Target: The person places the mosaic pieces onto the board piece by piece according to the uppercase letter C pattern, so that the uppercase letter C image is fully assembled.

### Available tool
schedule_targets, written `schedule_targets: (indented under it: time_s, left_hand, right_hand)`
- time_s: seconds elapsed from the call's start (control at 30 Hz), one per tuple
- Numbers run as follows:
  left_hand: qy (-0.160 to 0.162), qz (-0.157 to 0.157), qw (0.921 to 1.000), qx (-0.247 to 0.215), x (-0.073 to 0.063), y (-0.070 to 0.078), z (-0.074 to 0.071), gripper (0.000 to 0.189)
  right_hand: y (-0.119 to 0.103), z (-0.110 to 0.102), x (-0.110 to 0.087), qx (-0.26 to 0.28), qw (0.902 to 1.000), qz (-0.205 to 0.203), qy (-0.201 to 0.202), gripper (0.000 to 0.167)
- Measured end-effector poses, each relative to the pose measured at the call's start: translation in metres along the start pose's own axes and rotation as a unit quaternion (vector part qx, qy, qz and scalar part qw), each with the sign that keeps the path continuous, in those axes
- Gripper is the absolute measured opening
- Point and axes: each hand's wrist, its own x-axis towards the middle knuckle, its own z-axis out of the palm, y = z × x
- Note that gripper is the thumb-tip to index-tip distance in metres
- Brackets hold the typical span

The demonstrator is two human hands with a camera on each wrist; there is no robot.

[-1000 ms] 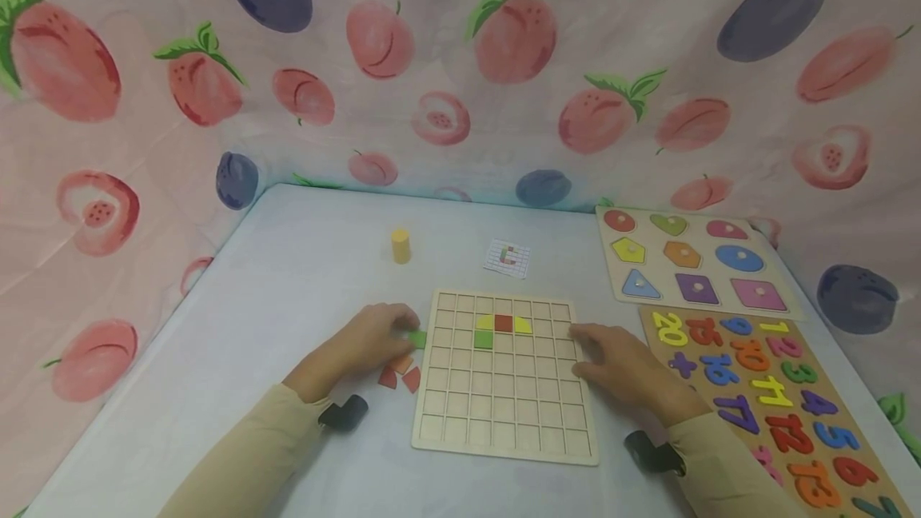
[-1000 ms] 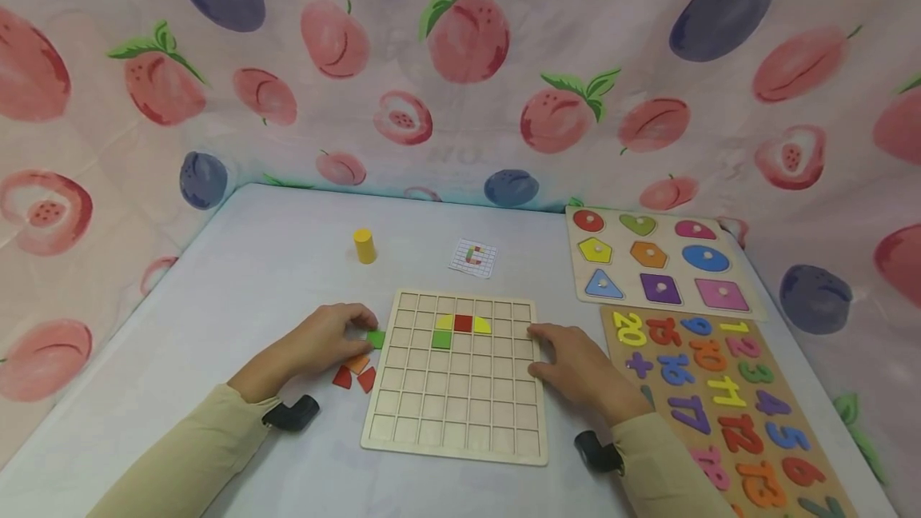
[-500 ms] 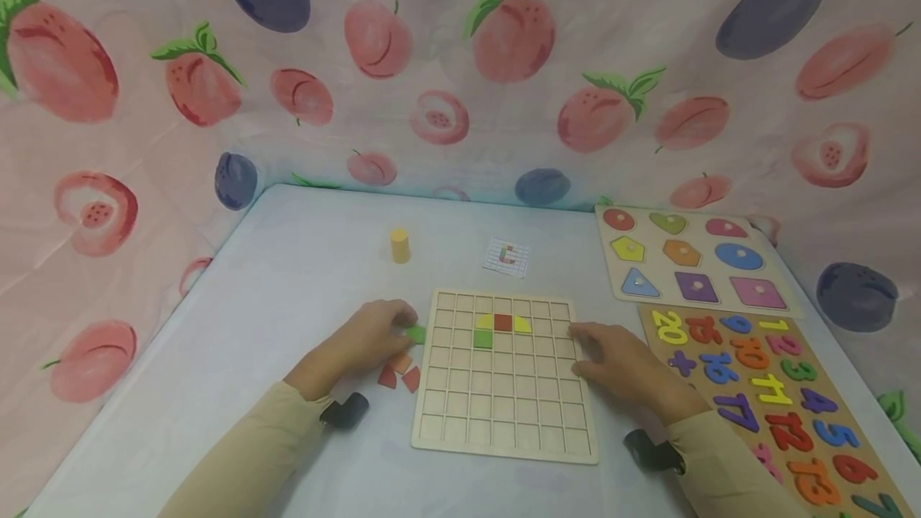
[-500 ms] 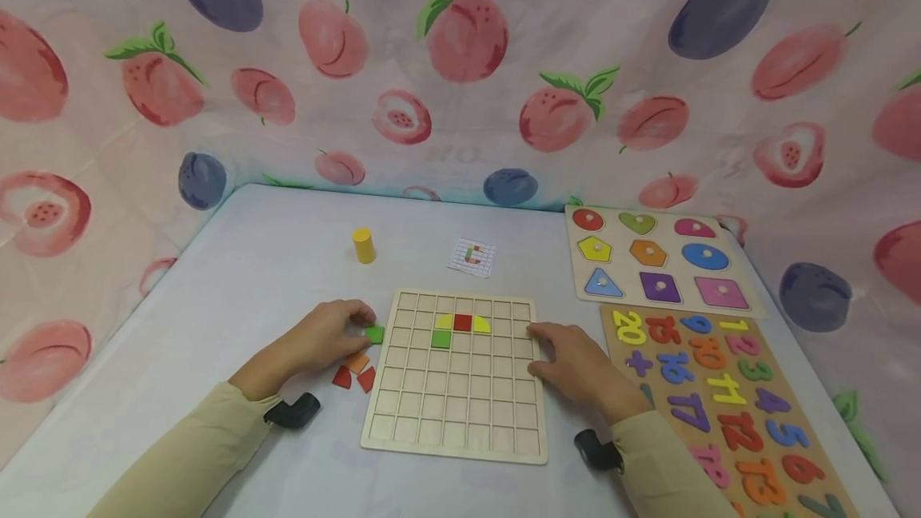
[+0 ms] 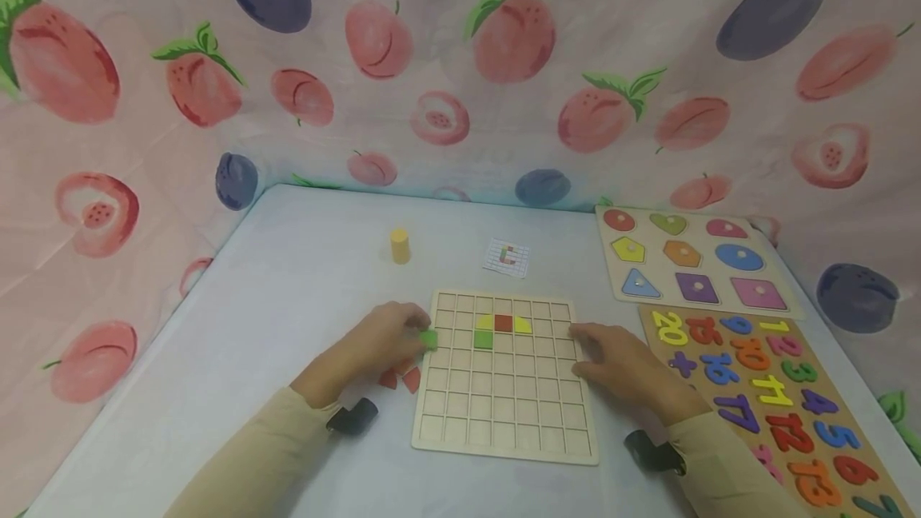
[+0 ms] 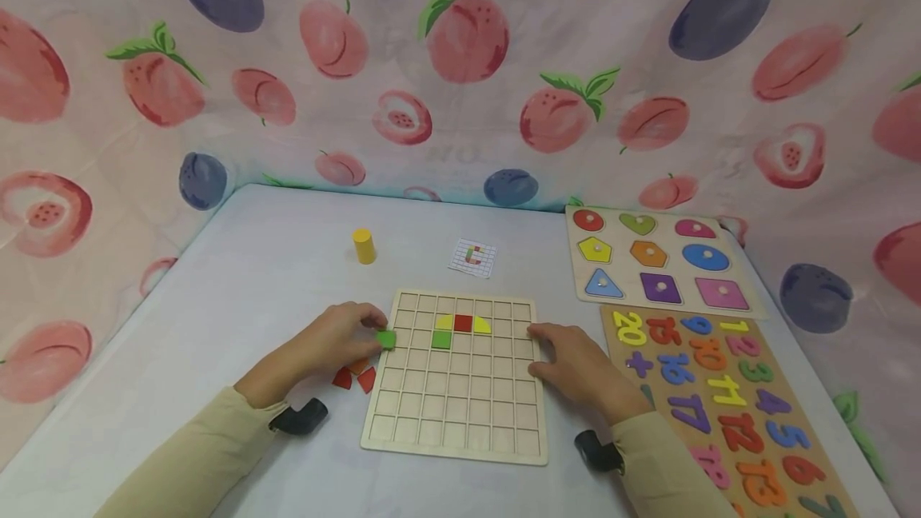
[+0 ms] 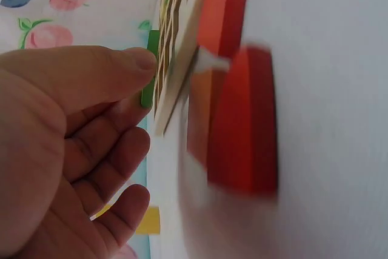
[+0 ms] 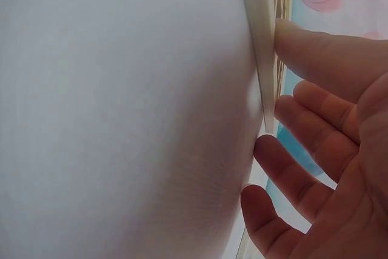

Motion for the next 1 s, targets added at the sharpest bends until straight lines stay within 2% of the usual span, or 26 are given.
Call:
schedule_targets:
  time_s: [0.1, 0.4, 0.63, 0.83, 1.0]
  left_hand:
    - [-0.013, 0.002, 0.9998, -0.014, -0.002, 0.005, 0.004, 0.035]
    - [-0.015, 0.051, 0.9979, 0.036, -0.003, 0.018, 0.015, 0.032]
    - [-0.022, 0.059, 0.9979, 0.013, 0.001, 0.022, 0.024, 0.032]
    - [-0.013, 0.091, 0.9946, 0.048, 0.004, 0.028, 0.031, 0.029]
    - [-0.01, 0.134, 0.9883, 0.072, 0.006, 0.033, 0.035, 0.029]
  right_hand:
    - [0.0, 0.0, 0.0, -0.001, 1.0, 0.0, -0.001, 0.057]
    - [0.001, 0.0, 0.0, -0.002, 1.0, -0.002, -0.001, 0.057]
    - [0.001, 0.0, 0.0, -0.002, 1.0, -0.005, -0.003, 0.057]
    - [0.001, 0.0, 0.0, -0.001, 1.0, -0.008, -0.001, 0.057]
    - [0.002, 0.0, 0.001, 0.002, 1.0, -0.001, -0.002, 0.058]
